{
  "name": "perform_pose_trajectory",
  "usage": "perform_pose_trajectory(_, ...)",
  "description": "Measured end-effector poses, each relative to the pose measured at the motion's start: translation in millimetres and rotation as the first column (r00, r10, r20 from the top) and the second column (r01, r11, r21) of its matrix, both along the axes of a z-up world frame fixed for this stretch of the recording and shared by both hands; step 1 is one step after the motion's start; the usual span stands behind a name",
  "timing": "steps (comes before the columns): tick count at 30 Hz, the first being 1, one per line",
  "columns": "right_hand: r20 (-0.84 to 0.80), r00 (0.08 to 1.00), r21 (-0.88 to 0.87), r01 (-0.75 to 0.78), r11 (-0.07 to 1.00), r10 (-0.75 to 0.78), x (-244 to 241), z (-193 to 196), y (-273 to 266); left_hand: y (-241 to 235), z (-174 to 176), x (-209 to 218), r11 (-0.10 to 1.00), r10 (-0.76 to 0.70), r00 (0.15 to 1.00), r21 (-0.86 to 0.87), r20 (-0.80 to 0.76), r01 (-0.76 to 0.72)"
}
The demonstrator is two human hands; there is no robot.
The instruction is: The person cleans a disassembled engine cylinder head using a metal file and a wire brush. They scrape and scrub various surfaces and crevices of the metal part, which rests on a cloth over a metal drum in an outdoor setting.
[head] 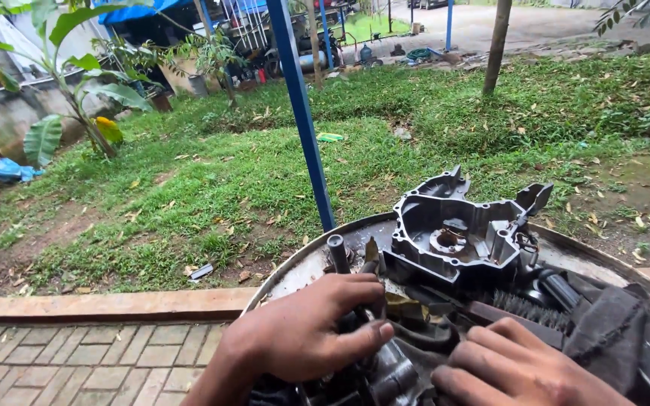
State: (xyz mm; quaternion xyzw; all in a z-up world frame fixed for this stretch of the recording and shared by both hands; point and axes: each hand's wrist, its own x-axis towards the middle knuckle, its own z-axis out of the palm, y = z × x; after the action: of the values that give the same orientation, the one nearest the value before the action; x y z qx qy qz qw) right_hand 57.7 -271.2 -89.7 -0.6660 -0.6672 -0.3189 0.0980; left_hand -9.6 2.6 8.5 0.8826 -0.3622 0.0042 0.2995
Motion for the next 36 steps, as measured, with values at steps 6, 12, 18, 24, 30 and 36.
perform_pose_trajectory(6,-0.038,0.998,0.003,0.054,0.999,-0.054,2,-16,-3,0,4,0,0.997,-0.062,0.997,-0.038,-0.047,0.06)
perform_pose_trajectory(12,0.016,0.999,0.043,0.043,0.998,-0.044,-15,-1,10,2,3,-2,1.0,-0.013,0.998,-0.002,-0.063,0.012)
perform_pose_trajectory(18,-0.014,0.997,0.15,0.074,0.986,-0.072,-34,18,16,0,5,-2,0.998,-0.037,0.999,-0.042,-0.019,0.036)
perform_pose_trajectory(24,-0.073,0.947,0.333,0.319,0.887,-0.312,-48,-14,30,-2,0,0,1.0,0.009,1.0,-0.001,-0.027,-0.01)
perform_pose_trajectory(30,0.075,0.911,0.268,0.372,0.889,-0.405,-59,-25,30,-1,-1,-1,0.999,0.032,0.999,0.015,-0.018,-0.032)
perform_pose_trajectory(36,-0.056,0.956,0.195,0.292,0.936,-0.286,-42,-29,5,-2,-1,-1,0.999,-0.015,1.0,-0.028,0.009,0.015)
